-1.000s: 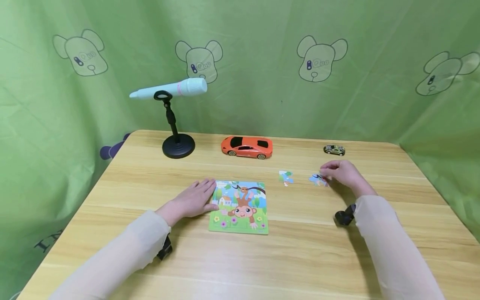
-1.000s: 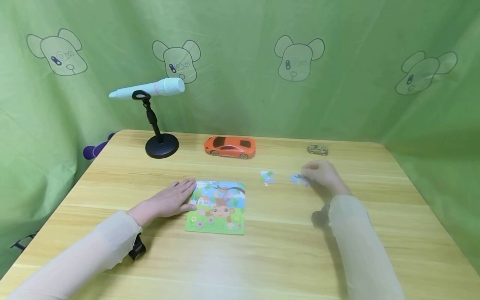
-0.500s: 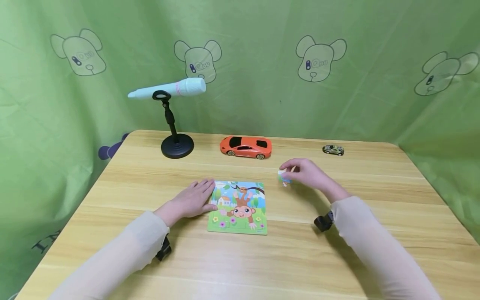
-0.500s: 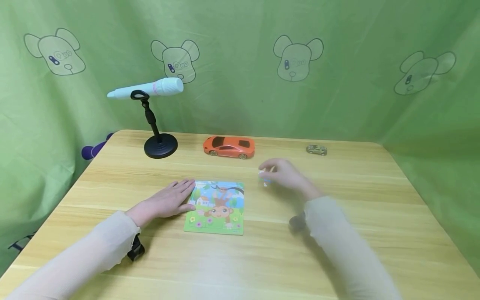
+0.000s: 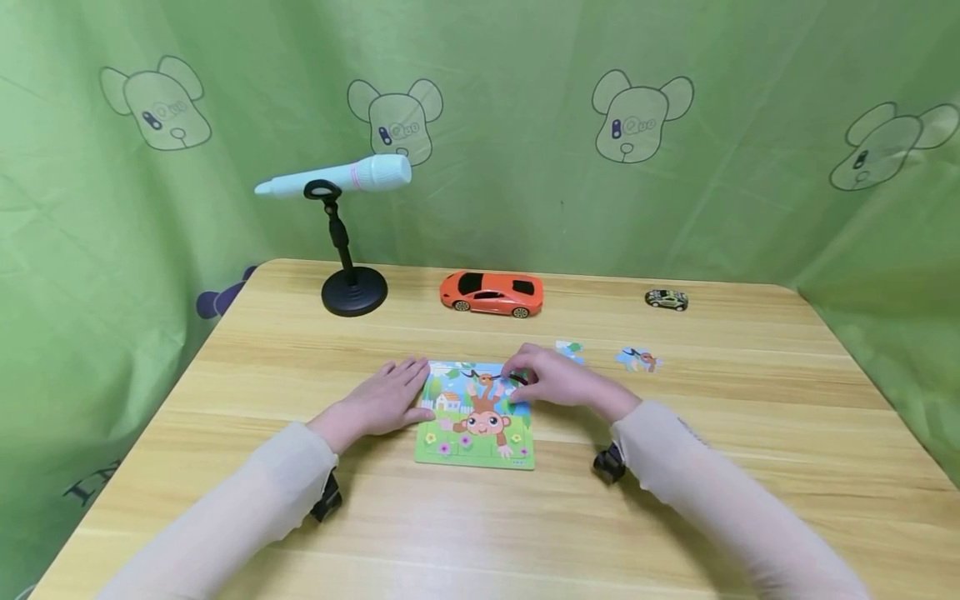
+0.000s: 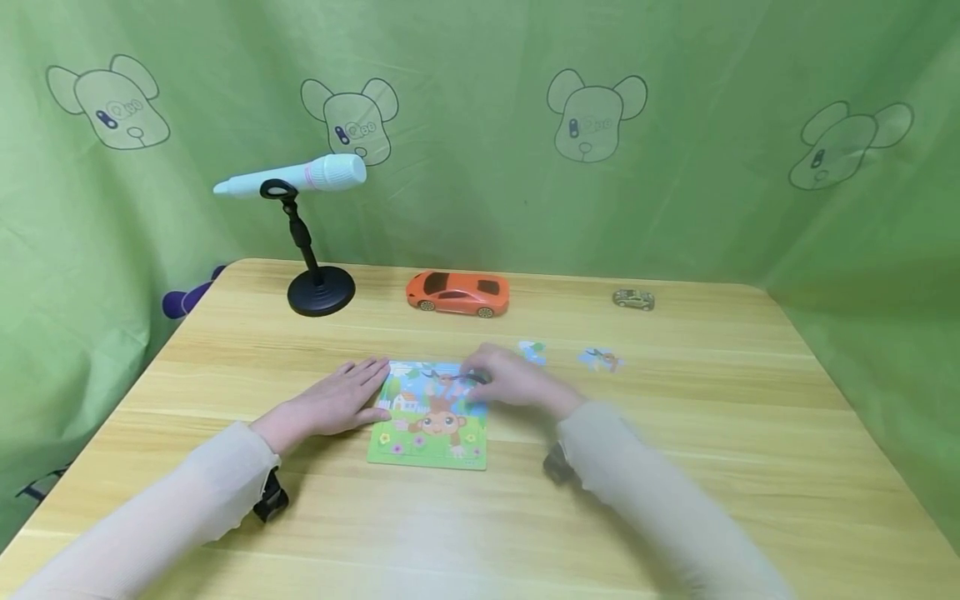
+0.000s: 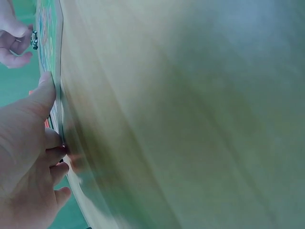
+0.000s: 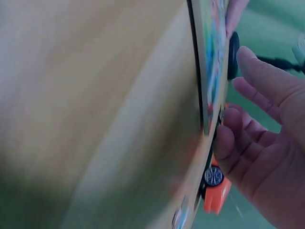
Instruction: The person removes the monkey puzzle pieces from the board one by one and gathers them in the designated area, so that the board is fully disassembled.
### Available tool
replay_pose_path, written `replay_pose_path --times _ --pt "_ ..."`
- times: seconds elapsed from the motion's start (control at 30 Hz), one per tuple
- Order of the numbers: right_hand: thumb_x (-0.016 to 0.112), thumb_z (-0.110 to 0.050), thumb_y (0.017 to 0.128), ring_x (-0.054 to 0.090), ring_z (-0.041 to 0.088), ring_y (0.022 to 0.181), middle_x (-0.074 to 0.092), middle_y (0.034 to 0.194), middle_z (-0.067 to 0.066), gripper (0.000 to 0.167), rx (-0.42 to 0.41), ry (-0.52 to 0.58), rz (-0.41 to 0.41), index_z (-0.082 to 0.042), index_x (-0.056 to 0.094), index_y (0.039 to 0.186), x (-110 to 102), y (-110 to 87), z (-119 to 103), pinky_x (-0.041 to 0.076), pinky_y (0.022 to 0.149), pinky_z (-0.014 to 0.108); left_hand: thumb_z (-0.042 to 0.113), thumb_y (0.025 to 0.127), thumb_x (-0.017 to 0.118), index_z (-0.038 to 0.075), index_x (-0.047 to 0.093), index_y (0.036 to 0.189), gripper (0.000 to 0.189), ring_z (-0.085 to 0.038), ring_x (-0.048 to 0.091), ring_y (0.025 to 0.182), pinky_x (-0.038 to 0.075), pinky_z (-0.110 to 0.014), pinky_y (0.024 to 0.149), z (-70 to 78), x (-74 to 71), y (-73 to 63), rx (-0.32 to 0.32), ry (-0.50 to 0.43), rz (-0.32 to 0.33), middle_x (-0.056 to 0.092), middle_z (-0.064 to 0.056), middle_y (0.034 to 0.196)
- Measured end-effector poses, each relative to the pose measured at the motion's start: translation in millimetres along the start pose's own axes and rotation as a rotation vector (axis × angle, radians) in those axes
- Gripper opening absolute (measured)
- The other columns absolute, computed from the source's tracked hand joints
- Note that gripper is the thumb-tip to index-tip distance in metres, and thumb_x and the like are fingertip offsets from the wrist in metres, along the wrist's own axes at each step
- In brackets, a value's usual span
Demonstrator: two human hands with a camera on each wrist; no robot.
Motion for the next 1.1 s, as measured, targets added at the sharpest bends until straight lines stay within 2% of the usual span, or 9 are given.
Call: replay_pose_path --times 0.03,0.23,0.43,0.53,0.83,1.1 --pt "0.071 -0.021 0.082 0.047 0.017 0.076 0.053 0.097 0.005 0.029 -0.001 -0.017 -0.012 -0.008 0.065 0.107 2.7 1.4 -1.6 0.042 0.066 0.030 0.047 0.094 0.043 -0.005 0.020 0.144 0.075 -0.032 0.014 0.136 0.011 -0.045 0.109 7.5 -10.6 -5.5 -0.016 -0.011 -0.022 0.017 -0.020 0.149" --pt "0.072 -0.024 0.081 0.044 0.017 0.078 0.050 0.091 0.003 0.025 0.009 -0.090 -0.046 -0.010 0.063 0.099 13.9 7.8 -7.7 0.040 0.069 0.029 0.049 0.094 0.042 -0.004 0.020 0.144 0.076 -0.032 0.014 0.136 0.013 -0.046 0.109 6.7 -9.6 -4.6 -0.020 -0.003 -0.026 0.017 -0.019 0.149" --pt "0.073 -0.019 0.081 0.044 0.018 0.078 0.048 0.089 0.003 0.023 0.027 -0.087 -0.045 -0.008 0.059 0.095 18.0 10.0 -10.6 0.040 0.069 0.030 0.049 0.094 0.042 -0.004 0.021 0.144 0.076 -0.032 0.015 0.136 0.014 -0.046 0.109 6.0 -9.7 -4.7 -0.017 0.004 -0.016 0.018 -0.019 0.149" --pt "0.073 -0.020 0.080 0.044 0.017 0.079 0.047 0.091 0.003 0.023 0.044 -0.085 -0.037 -0.010 0.058 0.095 19.5 9.7 -10.9 0.040 0.071 0.030 0.049 0.094 0.042 -0.004 0.020 0.144 0.076 -0.032 0.015 0.136 0.014 -0.046 0.109 5.7 -9.6 -4.5 -0.017 0.009 -0.017 0.017 -0.019 0.149" --pt "0.073 -0.015 0.080 0.042 0.017 0.075 0.036 0.108 0.008 0.020 0.031 -0.048 0.033 -0.008 0.059 0.091 19.2 6.2 -13.8 0.039 0.067 0.029 0.049 0.094 0.042 -0.003 0.020 0.144 0.076 -0.031 0.015 0.136 0.013 -0.046 0.109 4.7 -9.5 -4.7 -0.020 0.000 -0.019 0.017 -0.018 0.149" --pt "0.074 -0.016 0.078 0.044 0.021 0.086 0.040 0.107 0.008 0.020 0.073 -0.046 0.044 -0.010 0.060 0.091 19.6 5.9 -12.6 0.041 0.074 0.033 0.048 0.094 0.042 -0.003 0.020 0.144 0.075 -0.032 0.014 0.136 0.013 -0.046 0.109 4.8 -9.3 -3.8 -0.014 -0.001 -0.016 0.017 -0.019 0.149"
Point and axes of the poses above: each hand's wrist, its own y-axis towards the middle knuckle, its own x-axis out of the palm, z = x × y, the point moved 5 cm from there along y, towards the middle knuckle
